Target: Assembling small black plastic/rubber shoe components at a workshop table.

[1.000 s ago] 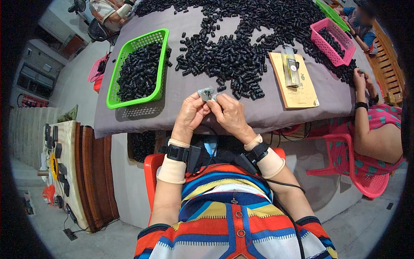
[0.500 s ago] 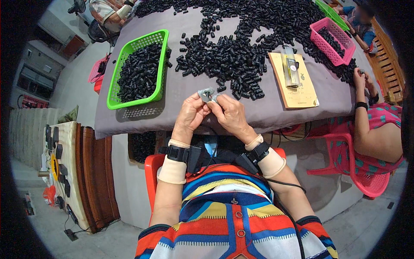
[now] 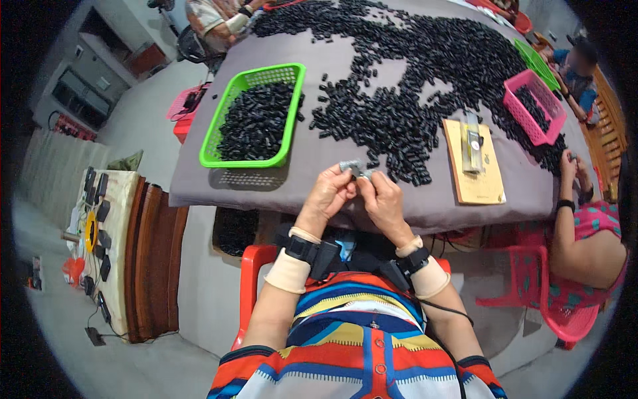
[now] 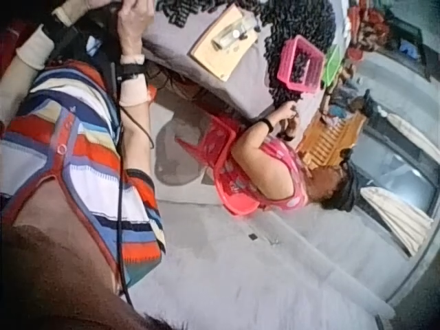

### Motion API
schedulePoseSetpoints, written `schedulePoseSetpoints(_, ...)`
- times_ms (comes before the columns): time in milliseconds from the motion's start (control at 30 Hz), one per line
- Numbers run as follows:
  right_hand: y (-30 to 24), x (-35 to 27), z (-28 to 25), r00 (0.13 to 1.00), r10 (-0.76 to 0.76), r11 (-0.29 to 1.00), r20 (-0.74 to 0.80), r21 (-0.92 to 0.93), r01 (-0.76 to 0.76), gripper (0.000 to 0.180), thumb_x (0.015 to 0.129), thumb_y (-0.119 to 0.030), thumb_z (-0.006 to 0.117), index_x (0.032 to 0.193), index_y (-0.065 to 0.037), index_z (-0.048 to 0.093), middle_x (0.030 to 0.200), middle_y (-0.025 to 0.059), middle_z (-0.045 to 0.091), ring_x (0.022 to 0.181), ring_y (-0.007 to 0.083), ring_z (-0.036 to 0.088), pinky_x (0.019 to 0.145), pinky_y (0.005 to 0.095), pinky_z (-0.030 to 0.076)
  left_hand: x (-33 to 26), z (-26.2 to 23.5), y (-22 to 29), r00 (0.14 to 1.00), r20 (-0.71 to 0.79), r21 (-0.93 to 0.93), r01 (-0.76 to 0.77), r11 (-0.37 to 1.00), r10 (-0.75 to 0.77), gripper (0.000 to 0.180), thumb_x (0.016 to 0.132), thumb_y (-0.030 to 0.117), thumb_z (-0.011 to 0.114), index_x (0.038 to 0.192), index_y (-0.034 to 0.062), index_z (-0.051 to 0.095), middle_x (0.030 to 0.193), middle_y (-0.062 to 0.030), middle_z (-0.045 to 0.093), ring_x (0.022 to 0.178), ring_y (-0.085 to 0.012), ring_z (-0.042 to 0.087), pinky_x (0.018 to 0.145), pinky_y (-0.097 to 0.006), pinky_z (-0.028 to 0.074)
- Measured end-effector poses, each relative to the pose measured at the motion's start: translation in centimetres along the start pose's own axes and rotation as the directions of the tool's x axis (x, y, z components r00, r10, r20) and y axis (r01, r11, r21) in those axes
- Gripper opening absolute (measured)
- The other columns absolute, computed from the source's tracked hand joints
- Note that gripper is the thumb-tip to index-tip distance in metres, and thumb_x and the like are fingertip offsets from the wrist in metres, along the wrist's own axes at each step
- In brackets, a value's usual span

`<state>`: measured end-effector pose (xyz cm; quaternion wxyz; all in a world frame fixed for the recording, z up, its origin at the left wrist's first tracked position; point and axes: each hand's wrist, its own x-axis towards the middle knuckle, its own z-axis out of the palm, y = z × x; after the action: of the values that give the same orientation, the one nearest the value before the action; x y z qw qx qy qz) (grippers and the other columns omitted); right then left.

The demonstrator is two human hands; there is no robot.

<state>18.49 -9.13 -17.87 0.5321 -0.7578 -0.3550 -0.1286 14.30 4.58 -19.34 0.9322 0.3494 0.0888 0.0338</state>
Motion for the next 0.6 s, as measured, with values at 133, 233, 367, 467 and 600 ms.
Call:
schedulePoseSetpoints(133, -0.5, 0.2, -0.6, 0.997, 0.077, 0.994, 0.015, 0.081, -0.078, 0.021, 0.085, -0.015, 0.056, 0.071, -0.001, 0.048, 0.065, 0.0147, 0.050, 0.057, 0.0332, 0.050, 0.050, 0.0395, 0.038, -1.0, 0.9, 0.7, 0.996, -0.086, 0.118, 0.018, 0.993, -0.008, 0.011, 0.087, 0.008, 0.055, 0.097, 0.0028, 0.058, 0.077, -0.0033, 0.059, 0.056, -0.0094, 0.053, 0.049, -0.022, 0.043)
schedulePoseSetpoints(233, 0.0, 0.1, -0.7, 0.995, 0.102, 0.992, 0.018, 0.075, -0.104, 0.023, 0.085, -0.015, 0.056, 0.070, 0.000, 0.047, 0.064, 0.0148, 0.049, 0.056, 0.0326, 0.050, 0.050, 0.0391, 0.037, -1.9, 2.1, 3.5, 0.983, -0.153, 0.256, -0.059, 0.965, 0.100, 0.013, 0.084, 0.008, 0.059, 0.096, 0.0025, 0.059, 0.073, -0.0019, 0.059, 0.053, -0.0090, 0.054, 0.046, -0.021, 0.043)
schedulePoseSetpoints(367, -0.4, 0.3, -0.5, 0.993, 0.114, 0.986, 0.012, 0.118, -0.114, 0.024, 0.086, -0.016, 0.055, 0.070, 0.000, 0.046, 0.064, 0.0149, 0.050, 0.056, 0.0326, 0.049, 0.050, 0.0387, 0.037, -2.3, 1.7, 11.5, 0.856, -0.211, 0.495, -0.323, 0.807, 0.472, 0.019, 0.079, 0.006, 0.064, 0.097, 0.0041, 0.062, 0.072, -0.0017, 0.061, 0.049, -0.0074, 0.053, 0.042, -0.018, 0.042)
schedulePoseSetpoints(467, 0.0, 0.3, -0.6, 0.993, 0.118, 0.986, -0.012, 0.116, -0.116, 0.024, 0.087, -0.017, 0.055, 0.071, 0.000, 0.048, 0.062, 0.0142, 0.049, 0.053, 0.0302, 0.046, 0.049, 0.0368, 0.036, -1.6, 1.5, 15.4, 0.688, -0.236, 0.687, -0.381, 0.619, 0.686, 0.024, 0.078, 0.007, 0.065, 0.102, 0.0030, 0.061, 0.075, -0.0019, 0.060, 0.049, -0.0056, 0.051, 0.041, -0.017, 0.040)
schedulePoseSetpoints(600, 0.7, 0.4, -0.8, 0.961, 0.276, 0.938, -0.027, 0.226, -0.263, 0.030, 0.090, -0.022, 0.051, 0.070, -0.001, 0.047, 0.055, 0.0077, 0.045, 0.049, 0.0155, 0.040, 0.047, 0.0304, 0.034, -0.7, 2.7, 12.3, 0.743, -0.173, 0.733, -0.341, 0.588, 0.646, 0.022, 0.080, 0.007, 0.063, 0.101, 0.0029, 0.062, 0.071, 0.0004, 0.058, 0.050, -0.0032, 0.048, 0.041, -0.016, 0.035)
